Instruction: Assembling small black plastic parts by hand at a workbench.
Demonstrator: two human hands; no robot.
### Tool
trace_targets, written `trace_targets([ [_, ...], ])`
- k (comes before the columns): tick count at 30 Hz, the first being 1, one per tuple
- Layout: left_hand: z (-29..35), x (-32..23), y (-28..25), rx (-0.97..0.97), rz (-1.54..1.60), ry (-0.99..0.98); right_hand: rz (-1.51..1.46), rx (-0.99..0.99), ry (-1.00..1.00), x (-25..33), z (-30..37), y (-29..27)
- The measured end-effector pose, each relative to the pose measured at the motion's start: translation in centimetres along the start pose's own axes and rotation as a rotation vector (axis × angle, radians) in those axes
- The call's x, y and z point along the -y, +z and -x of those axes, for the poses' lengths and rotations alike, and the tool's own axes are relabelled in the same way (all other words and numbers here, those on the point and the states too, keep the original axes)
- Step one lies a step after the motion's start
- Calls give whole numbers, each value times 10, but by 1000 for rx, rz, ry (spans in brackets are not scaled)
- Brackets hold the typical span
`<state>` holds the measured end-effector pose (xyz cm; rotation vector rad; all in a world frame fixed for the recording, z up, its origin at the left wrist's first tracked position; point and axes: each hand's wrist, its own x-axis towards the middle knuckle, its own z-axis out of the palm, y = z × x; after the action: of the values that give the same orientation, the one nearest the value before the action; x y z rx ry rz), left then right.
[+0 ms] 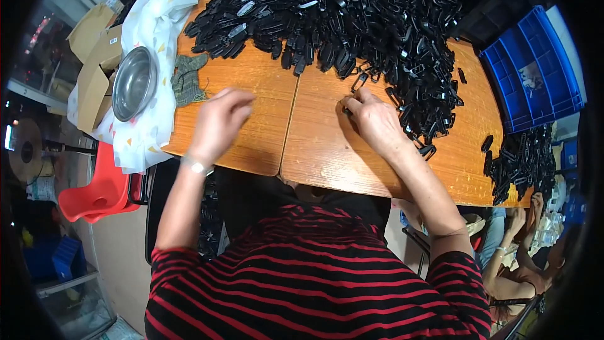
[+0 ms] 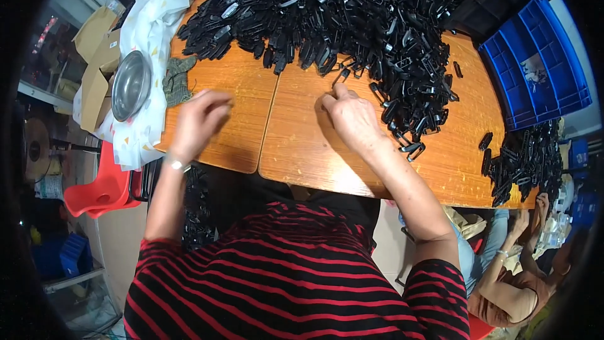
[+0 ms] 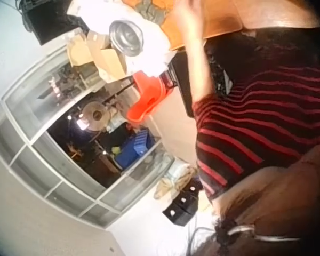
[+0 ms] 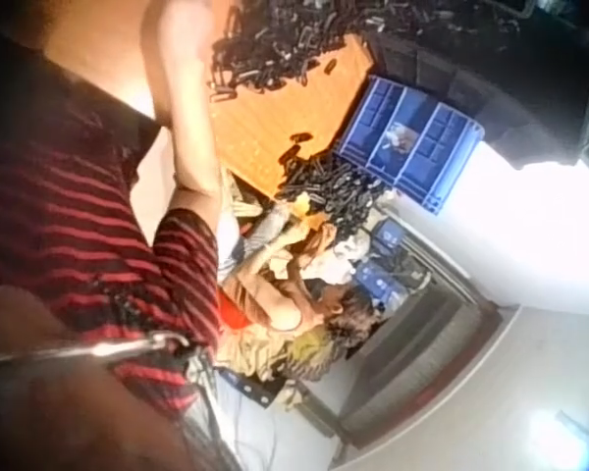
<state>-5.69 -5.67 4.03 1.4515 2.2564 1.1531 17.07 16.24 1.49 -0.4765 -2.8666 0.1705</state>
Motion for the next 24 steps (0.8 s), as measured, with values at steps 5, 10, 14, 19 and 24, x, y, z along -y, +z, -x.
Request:
trace_targets([
  [5,-71,-1,76,-66,-229,255,51,96,-44,-6,-7,-2],
  [10,-95,10,110,-262,-350,214,-404,63,81,9,-6,-11],
  [14,-88,10,109,-290,-368,209,-883,131,344,18,2,3],
  [19,-58,-5,88,67,606,-232,-1206,-149,405,39,-14,-1],
  [24,-37,-19,74,273,1245,-408,-1076,-356,316,50,-25,16],
])
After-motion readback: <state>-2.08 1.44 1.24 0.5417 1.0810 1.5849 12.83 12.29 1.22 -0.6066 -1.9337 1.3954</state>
